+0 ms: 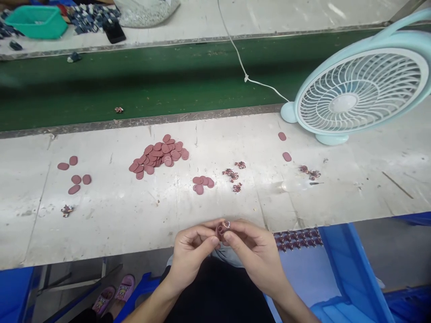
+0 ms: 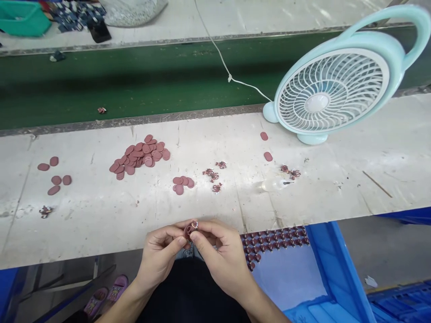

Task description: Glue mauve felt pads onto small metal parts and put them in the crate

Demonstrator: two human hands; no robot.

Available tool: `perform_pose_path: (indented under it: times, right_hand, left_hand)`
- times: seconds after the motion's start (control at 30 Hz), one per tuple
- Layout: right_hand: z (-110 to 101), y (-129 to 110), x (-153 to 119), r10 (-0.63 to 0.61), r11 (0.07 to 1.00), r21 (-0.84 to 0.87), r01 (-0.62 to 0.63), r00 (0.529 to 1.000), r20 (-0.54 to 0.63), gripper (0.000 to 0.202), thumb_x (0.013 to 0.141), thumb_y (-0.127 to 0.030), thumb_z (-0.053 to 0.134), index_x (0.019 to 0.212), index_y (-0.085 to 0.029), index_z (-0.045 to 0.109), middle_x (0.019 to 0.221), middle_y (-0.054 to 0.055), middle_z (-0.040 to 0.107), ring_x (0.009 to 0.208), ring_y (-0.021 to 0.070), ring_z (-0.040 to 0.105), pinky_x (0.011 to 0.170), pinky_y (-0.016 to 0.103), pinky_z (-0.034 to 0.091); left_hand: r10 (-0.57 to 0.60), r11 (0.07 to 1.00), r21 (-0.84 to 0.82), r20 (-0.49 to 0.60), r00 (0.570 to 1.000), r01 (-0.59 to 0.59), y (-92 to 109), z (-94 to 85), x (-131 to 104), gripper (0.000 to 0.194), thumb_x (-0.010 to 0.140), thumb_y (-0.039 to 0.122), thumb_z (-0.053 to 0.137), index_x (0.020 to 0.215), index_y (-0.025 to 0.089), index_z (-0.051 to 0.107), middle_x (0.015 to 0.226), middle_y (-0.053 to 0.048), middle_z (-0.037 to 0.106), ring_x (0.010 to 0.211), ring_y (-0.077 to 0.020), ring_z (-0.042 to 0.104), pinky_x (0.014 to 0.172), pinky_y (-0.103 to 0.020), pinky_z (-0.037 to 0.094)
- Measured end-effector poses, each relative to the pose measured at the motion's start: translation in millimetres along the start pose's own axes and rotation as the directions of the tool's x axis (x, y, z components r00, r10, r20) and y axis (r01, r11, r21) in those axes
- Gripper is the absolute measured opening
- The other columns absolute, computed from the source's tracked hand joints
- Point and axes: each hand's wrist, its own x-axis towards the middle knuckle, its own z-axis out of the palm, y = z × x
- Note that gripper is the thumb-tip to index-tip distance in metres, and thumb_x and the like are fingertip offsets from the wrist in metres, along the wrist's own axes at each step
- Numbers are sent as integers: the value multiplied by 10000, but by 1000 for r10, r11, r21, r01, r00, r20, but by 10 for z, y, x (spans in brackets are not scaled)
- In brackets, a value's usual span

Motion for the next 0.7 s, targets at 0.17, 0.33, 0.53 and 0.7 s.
perform_pose_path:
  times: [0.17,0.33,0.53,0.7]
  right_hand:
    - [-65,86,-54,61,987,152,-55,997,-41,156,939,-319,704,1060,-262,785,991,43,781,887,176,742,786,281,637]
    - [-323,323,-207,107,969,240,-59,976,-189,171,901,-354,748,1030,-246,778,961,55,789,829,203,756,703,311,658]
    - [-1191,693,-607,-9,1000,0,12,739,-673,249,884,-399,749,1050,-215,720,989,74,760,832,222,751,732,386,663]
    - [-1809,1315,-1214,-56,973,-165,-160,532,-845,328,906,-469,686,1050,-176,664,934,64,721,816,194,719,750,391,651]
  left_hand:
    - [0,999,47,45,999,-2,16,80,1,66,849,201,762,886,235,805,1224,-104,766,996,-274,761,752,-320,625]
    - [194,830,519,76,978,-205,269,-129,328,122,889,258,713,969,244,804,1167,-104,780,1134,-286,711,930,-367,581]
    - [414,-29,949,296,861,-313,647,-331,991,284,882,376,698,1080,188,777,1274,-113,716,1201,-317,647,1084,-443,465]
    - [272,-145,952,302,914,-271,747,-235,1137,176,891,335,667,970,216,768,1155,15,769,1081,-253,715,996,-388,519]
